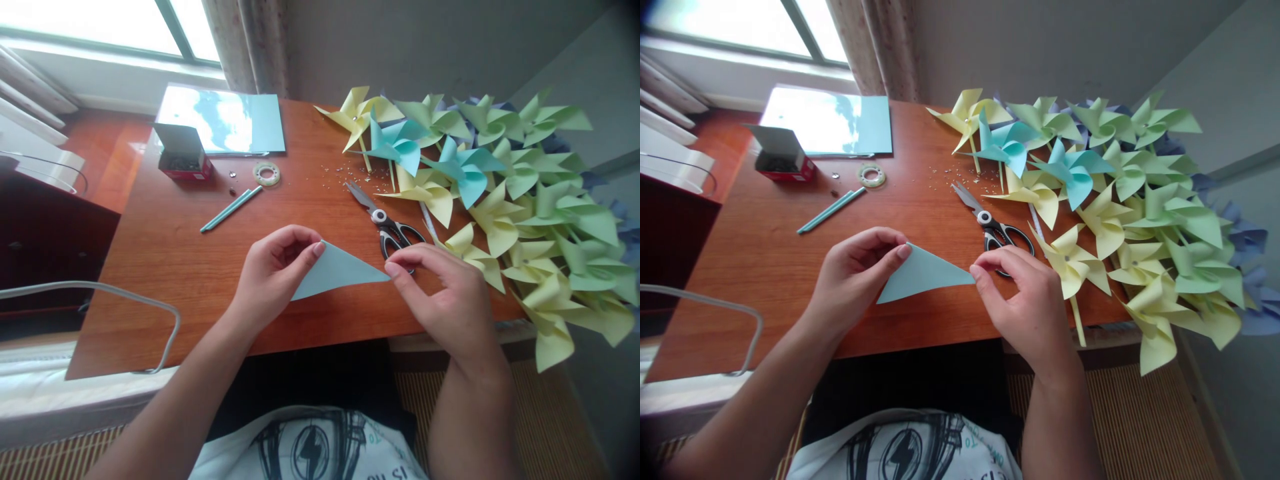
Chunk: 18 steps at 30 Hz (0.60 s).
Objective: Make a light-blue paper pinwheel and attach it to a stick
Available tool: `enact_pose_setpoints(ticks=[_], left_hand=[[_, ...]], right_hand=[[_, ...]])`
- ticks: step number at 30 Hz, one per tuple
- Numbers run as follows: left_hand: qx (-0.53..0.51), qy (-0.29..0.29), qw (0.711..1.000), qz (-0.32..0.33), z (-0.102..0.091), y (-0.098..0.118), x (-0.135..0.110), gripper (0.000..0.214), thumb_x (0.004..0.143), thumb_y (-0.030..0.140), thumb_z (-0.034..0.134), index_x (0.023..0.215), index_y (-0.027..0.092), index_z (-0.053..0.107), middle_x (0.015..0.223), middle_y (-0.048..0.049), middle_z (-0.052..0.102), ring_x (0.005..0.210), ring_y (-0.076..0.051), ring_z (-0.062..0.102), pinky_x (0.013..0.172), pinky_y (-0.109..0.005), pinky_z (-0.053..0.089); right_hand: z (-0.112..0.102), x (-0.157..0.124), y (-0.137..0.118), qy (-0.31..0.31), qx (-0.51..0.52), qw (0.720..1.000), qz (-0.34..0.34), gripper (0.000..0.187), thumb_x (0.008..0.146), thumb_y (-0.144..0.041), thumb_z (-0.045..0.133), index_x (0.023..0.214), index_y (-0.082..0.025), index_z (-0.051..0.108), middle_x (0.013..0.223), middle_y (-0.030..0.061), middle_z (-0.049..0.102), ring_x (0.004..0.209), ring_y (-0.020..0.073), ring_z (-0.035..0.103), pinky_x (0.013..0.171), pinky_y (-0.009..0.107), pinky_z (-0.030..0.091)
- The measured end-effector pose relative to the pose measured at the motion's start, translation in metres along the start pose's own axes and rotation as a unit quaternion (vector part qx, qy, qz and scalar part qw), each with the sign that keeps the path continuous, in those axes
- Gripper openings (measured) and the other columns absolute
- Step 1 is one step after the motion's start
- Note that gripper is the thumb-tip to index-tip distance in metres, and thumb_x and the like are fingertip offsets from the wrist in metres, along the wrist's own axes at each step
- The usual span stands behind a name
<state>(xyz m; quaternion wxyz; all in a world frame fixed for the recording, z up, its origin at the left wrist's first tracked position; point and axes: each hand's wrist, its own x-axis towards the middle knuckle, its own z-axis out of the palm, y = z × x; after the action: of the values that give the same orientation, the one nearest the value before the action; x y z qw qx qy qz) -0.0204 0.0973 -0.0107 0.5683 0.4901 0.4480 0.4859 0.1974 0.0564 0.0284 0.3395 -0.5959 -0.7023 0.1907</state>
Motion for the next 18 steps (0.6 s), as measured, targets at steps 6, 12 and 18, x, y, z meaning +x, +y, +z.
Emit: enact_pose_setpoints(ticks=[6, 12, 18], left_hand=[[0.008, -0.124, 0.992, -0.008, 0.002, 0.002, -0.002, 0.013, 0.083, 0.026, 0.078, 0.082, 0.014, 0.071, 0.074, -0.0009, 0.065, 0.067, -0.011, 0.056, 0.059, -0.020, 0.044], [0.010, -0.130, 0.991, -0.040, 0.001, 0.003, -0.002, 0.015, 0.085, 0.027, 0.075, 0.086, 0.012, 0.071, 0.078, -0.0020, 0.065, 0.071, -0.011, 0.055, 0.063, -0.022, 0.044], [-0.004, -0.124, 0.990, -0.064, 0.001, 0.002, -0.001, 0.014, 0.083, 0.025, 0.077, 0.083, 0.013, 0.070, 0.077, -0.0011, 0.064, 0.070, -0.011, 0.054, 0.063, -0.021, 0.043]], right_hand=[[0.023, 0.002, -0.012, -0.076, 0.085, 0.993, -0.003, 0.006, 0.092, -0.022, 0.069, 0.096, -0.021, 0.072, 0.088, 0.0006, 0.075, 0.080, 0.0159, 0.069, 0.075, 0.027, 0.054], [0.023, -0.005, 0.003, 0.034, 0.122, 0.989, 0.079, 0.005, 0.091, -0.027, 0.071, 0.090, -0.024, 0.076, 0.087, -0.0010, 0.078, 0.077, 0.0162, 0.071, 0.072, 0.027, 0.055], [0.019, -0.012, 0.017, 0.114, 0.116, 0.982, 0.100, 0.004, 0.087, -0.030, 0.076, 0.090, -0.028, 0.078, 0.084, -0.0026, 0.078, 0.076, 0.0167, 0.072, 0.072, 0.028, 0.057]])
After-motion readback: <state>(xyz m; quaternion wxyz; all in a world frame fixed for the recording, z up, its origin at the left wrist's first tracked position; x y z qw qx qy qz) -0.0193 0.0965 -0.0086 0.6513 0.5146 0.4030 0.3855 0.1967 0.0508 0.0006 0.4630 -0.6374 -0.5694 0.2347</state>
